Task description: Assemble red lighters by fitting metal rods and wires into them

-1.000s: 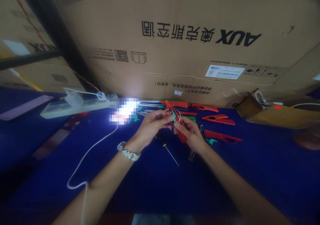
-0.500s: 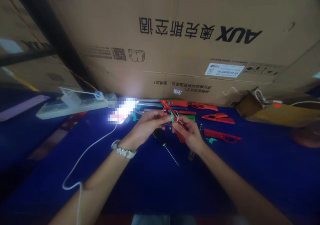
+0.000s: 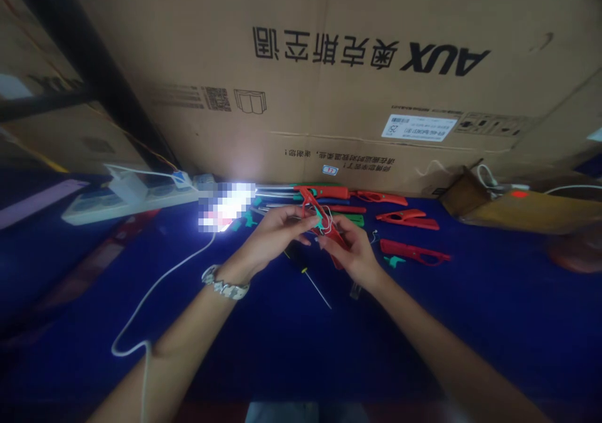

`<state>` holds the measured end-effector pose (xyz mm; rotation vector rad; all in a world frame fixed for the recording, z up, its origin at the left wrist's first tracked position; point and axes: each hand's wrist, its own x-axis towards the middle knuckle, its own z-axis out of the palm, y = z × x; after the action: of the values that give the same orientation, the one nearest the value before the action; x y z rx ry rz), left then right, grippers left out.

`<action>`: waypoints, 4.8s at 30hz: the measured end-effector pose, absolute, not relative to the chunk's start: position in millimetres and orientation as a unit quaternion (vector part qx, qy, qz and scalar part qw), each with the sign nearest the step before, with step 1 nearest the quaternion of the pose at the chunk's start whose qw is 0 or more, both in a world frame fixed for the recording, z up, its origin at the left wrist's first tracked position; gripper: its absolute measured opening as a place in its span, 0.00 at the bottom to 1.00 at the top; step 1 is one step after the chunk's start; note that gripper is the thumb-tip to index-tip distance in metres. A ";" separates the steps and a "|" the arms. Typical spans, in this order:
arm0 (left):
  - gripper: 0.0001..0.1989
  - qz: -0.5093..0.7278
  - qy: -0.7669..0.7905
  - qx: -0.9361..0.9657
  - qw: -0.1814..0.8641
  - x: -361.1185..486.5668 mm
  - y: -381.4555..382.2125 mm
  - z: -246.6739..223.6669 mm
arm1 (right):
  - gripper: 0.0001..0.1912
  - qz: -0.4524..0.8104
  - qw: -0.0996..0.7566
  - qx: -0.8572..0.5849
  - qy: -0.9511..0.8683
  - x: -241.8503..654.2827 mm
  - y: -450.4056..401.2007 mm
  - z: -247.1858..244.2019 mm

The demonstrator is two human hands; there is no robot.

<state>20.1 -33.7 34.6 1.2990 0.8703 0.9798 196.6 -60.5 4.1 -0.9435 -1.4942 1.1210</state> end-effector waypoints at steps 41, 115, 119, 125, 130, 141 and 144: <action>0.13 0.441 0.321 0.576 0.609 25.0 -33.2 25.4 | 0.17 0.423 0.542 -0.342 -0.641 195.8 -62.9 3.2; 0.17 0.594 0.429 0.403 0.549 40.8 -34.3 10.3 | 0.07 0.205 0.512 -0.465 -0.693 195.0 -62.9 -0.4; 0.17 0.618 0.408 0.377 0.556 42.4 -35.1 10.2 | 0.09 0.184 0.509 -0.459 -0.704 188.7 -65.2 -3.6; 0.17 0.634 0.390 0.344 0.573 44.0 -37.2 11.1 | 0.16 0.131 0.526 -0.455 -0.707 186.5 -64.3 -9.2; 0.17 0.643 0.377 0.330 0.580 47.1 -40.5 14.3 | 0.19 0.118 0.549 -0.454 -0.691 183.6 -65.3 -14.3; 0.15 0.655 0.361 0.332 0.575 46.6 -40.2 18.3 | 0.23 0.388 0.548 -0.444 -0.594 177.6 -61.8 -12.9; 0.15 0.654 0.344 0.333 0.586 46.2 -39.6 19.4 | 0.25 0.537 0.513 -0.411 -0.529 179.8 -59.3 -8.8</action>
<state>46.2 -39.6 19.4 0.7776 0.8012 1.5244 179.8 -59.3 -8.8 -0.9880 -1.2729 1.2913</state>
